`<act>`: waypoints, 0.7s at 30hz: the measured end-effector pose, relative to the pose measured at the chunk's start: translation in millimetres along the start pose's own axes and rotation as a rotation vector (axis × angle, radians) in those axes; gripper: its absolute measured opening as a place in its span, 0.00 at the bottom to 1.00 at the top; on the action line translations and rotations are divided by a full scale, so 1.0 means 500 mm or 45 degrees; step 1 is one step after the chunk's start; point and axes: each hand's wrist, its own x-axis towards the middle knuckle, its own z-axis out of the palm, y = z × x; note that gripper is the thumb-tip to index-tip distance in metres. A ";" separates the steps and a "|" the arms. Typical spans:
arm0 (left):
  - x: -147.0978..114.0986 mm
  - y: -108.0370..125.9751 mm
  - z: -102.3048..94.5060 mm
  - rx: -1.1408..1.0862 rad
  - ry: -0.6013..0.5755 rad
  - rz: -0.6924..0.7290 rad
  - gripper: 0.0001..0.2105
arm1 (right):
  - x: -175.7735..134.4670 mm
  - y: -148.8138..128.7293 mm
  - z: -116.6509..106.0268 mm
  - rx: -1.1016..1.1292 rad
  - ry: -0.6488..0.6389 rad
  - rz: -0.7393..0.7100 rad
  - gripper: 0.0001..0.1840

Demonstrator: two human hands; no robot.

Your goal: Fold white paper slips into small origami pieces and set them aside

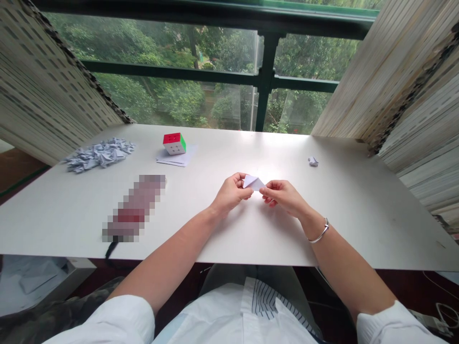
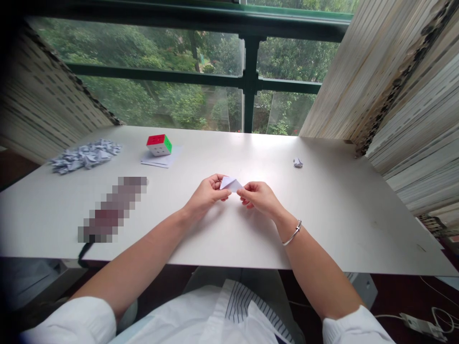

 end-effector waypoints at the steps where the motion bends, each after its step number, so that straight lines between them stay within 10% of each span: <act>1: 0.000 0.000 -0.001 0.001 -0.009 0.001 0.19 | -0.001 -0.001 -0.002 0.011 -0.006 0.010 0.17; 13: -0.006 0.020 -0.012 -0.055 -0.135 -0.077 0.30 | 0.002 -0.005 -0.024 0.012 0.022 -0.008 0.18; 21: -0.004 0.020 -0.017 -0.052 -0.043 0.002 0.20 | -0.005 -0.007 -0.015 -0.047 -0.026 -0.040 0.18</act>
